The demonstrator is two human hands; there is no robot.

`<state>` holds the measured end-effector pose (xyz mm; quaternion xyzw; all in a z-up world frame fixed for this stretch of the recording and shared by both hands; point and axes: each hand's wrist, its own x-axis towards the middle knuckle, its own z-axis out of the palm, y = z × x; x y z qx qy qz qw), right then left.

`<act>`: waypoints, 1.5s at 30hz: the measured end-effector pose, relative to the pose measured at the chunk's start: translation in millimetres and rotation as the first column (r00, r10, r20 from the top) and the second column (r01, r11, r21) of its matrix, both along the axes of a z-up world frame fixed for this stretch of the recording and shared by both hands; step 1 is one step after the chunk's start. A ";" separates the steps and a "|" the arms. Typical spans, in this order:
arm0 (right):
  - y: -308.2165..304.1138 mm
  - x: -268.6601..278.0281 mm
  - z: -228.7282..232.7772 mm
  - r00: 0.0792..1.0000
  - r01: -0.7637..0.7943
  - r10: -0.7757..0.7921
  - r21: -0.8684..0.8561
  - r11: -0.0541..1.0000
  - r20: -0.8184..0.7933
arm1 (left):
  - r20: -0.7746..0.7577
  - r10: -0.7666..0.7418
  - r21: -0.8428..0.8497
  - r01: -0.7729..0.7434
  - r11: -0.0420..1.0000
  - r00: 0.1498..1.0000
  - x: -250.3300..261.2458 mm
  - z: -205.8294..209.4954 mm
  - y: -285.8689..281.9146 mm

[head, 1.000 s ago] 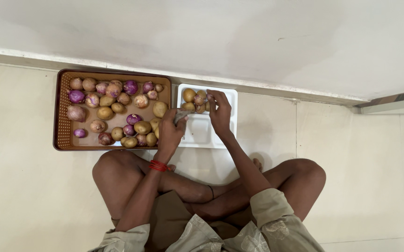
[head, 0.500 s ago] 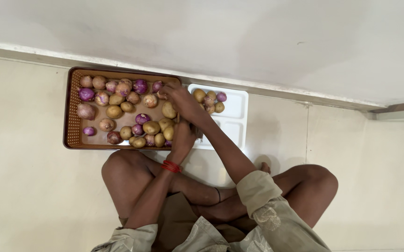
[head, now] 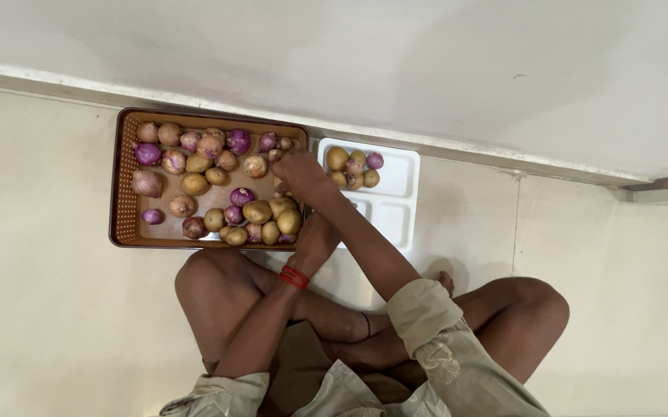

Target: The person sits cross-legged on the floor and peels potatoes by hand, removing the skin and placing the peeled potatoes into a white tray. The person handles the potatoes one at a time from a brown tray containing unpeeled potatoes.

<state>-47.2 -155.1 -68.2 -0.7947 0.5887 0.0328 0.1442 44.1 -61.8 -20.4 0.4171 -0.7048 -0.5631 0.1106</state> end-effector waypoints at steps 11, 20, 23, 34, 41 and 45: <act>39.5 -9.1 52.9 0.660 0.292 -0.194 -0.010 0.956 0.726 | -0.055 -0.041 -0.319 0.021 0.947 0.998 -4.4 -55.1 4.0; 154.7 -60.8 105.6 -0.462 0.187 -0.513 0.645 0.741 0.723 | -0.220 0.190 -0.089 -0.213 0.973 0.957 -4.4 -35.7 3.6; 191.0 -77.5 96.1 -0.528 0.160 -0.531 0.691 0.705 0.663 | -0.328 0.249 -0.001 -0.264 0.965 0.911 -1.5 -27.1 2.9; 242.5 -83.9 17.8 -0.729 0.143 -0.451 0.758 0.636 0.516 | -0.324 0.077 -0.195 -0.146 0.970 0.943 -27.4 9.9 54.1; 245.7 -83.4 -8.6 -0.793 0.173 -0.359 0.748 0.641 0.492 | -0.312 -0.114 -0.282 0.023 0.959 0.943 -23.3 -1.2 57.7; 245.9 -84.3 -8.9 -0.753 0.211 -0.399 0.766 0.607 0.524 | -0.311 -0.043 -0.280 -0.048 0.959 0.949 -24.3 -2.4 57.9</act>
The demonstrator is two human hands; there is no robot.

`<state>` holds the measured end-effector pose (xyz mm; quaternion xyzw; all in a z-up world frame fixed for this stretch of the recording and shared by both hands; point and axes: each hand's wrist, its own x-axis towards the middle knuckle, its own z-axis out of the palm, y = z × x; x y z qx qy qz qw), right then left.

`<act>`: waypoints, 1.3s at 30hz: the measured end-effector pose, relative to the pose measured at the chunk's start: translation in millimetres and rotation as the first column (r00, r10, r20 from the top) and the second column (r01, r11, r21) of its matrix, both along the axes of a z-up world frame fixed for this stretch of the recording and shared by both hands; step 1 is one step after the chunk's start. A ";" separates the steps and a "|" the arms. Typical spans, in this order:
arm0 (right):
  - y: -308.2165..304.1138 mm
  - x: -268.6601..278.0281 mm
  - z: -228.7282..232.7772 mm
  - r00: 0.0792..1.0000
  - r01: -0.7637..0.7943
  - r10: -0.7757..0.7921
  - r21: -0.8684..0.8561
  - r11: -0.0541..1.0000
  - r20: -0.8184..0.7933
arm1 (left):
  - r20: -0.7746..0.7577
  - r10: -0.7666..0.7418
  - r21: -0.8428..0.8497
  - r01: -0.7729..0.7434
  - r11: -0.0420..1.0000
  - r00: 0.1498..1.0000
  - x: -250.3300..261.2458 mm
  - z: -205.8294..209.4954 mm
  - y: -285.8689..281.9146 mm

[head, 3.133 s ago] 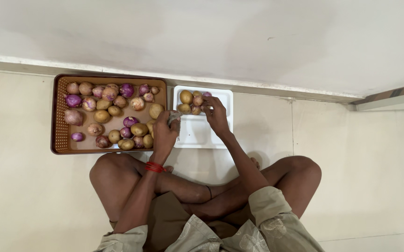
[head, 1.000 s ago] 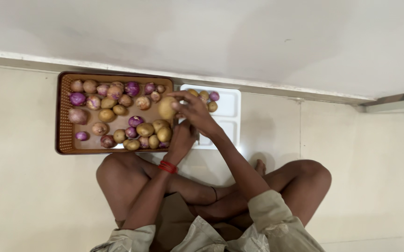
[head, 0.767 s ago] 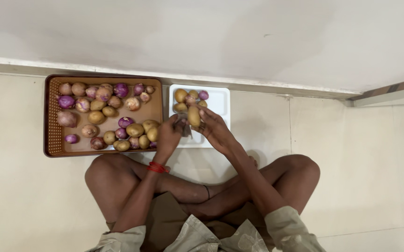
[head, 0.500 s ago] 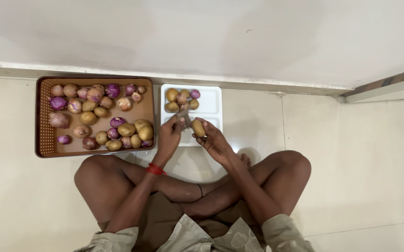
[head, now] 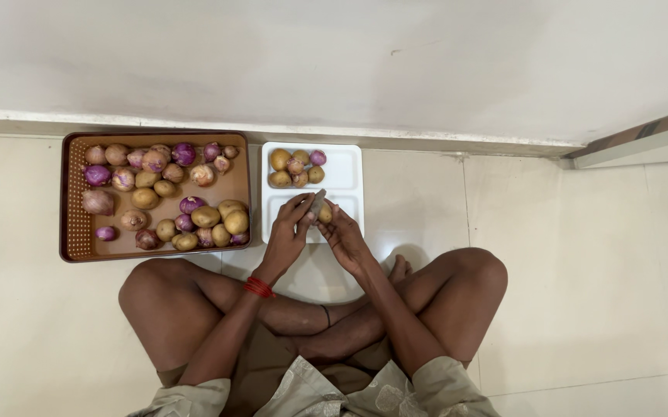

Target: The person sits cross-legged on the floor and peels potatoes by hand, removing the skin and placing the peeled potatoes into a white tray. The person handles the potatoes one at a time from a brown tray containing unpeeled potatoes.

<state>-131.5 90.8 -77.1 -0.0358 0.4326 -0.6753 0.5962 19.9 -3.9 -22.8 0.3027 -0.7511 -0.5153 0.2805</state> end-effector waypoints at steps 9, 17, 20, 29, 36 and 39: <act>0.7 -0.5 -16.6 0.999 0.039 -0.040 0.020 0.999 0.007 | -0.027 0.020 -0.100 -0.022 0.995 0.999 -8.8 11.2 1.9; 1.2 -0.7 -17.0 1.000 0.026 -0.026 0.018 0.999 -0.014 | -0.007 -0.051 -0.348 0.045 0.936 0.999 -6.1 4.2 11.1; 2.1 2.0 -10.0 0.999 -0.020 0.020 0.015 1.000 -0.045 | -0.009 0.096 -0.133 -0.097 0.986 0.995 -10.3 -6.6 0.6; 1.4 1.6 -0.5 0.998 0.002 -0.001 0.008 1.000 -0.069 | 0.038 -0.054 -0.424 0.065 0.903 0.998 -2.1 11.5 10.6; 3.8 3.4 -3.4 0.986 -0.032 0.032 0.003 0.999 -0.163 | 0.123 0.050 -0.041 -0.045 0.998 0.991 -7.5 -7.2 -1.1; 4.8 -0.6 -14.0 0.993 0.030 -0.027 0.021 0.999 -0.118 | 0.036 -0.083 -0.344 0.090 0.935 0.996 -3.0 2.7 16.2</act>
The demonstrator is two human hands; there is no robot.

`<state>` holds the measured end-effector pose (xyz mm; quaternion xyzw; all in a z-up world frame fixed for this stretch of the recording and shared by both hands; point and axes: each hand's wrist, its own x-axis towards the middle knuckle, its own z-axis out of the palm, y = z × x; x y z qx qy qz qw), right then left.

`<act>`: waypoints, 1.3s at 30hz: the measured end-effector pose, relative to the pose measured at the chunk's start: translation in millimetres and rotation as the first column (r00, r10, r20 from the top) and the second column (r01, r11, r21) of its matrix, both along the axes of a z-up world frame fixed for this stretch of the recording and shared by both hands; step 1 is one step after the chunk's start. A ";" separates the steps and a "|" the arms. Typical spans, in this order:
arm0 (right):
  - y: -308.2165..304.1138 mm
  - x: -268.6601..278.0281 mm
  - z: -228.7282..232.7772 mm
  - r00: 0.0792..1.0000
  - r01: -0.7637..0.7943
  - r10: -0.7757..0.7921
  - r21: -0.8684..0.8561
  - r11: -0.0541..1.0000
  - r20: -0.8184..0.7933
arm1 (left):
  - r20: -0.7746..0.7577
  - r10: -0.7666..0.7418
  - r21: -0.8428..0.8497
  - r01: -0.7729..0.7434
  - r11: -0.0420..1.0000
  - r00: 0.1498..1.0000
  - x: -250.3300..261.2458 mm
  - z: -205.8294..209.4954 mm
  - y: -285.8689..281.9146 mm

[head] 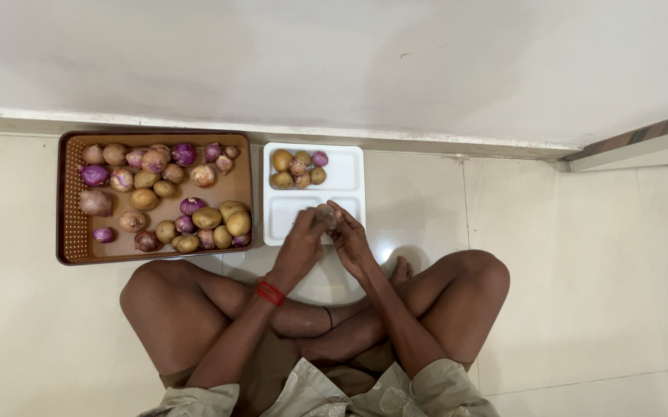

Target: The person sits cross-legged on the floor and peels potatoes by hand, removing the skin and placing the peeled potatoes into a white tray. The person handles the potatoes one at a time from a brown tray containing unpeeled potatoes.

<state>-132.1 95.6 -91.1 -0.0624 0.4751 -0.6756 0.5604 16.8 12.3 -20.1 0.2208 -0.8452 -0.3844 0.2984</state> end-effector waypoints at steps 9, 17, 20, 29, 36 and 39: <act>0.8 5.8 24.2 0.993 -0.098 0.094 -0.065 0.993 -0.067 | -0.046 0.205 0.361 -0.175 0.916 0.978 -3.9 -13.5 -26.1; -1.5 4.3 29.3 0.994 -0.039 0.049 -0.104 0.994 0.096 | 0.083 0.251 0.682 -0.239 0.691 0.964 -5.5 -28.9 -35.5; -4.4 1.4 19.2 0.986 0.021 -0.012 -0.048 0.999 0.167 | -0.048 0.239 0.630 -0.156 0.761 0.970 -7.6 -29.6 -34.5; -2.8 -4.2 -0.4 0.956 0.110 -0.097 -0.034 0.993 0.277 | -0.089 -0.001 -0.040 -0.002 0.999 0.996 -1.4 24.8 -4.2; -1.6 0.3 13.4 0.982 0.009 0.012 -0.107 0.994 0.191 | 0.013 0.175 0.389 -0.167 0.906 0.984 -8.6 -4.5 -22.5; -1.7 0.8 9.8 0.965 0.029 0.008 -0.137 0.990 0.263 | 0.053 0.184 0.377 -0.191 0.906 0.981 -8.7 -9.1 -22.2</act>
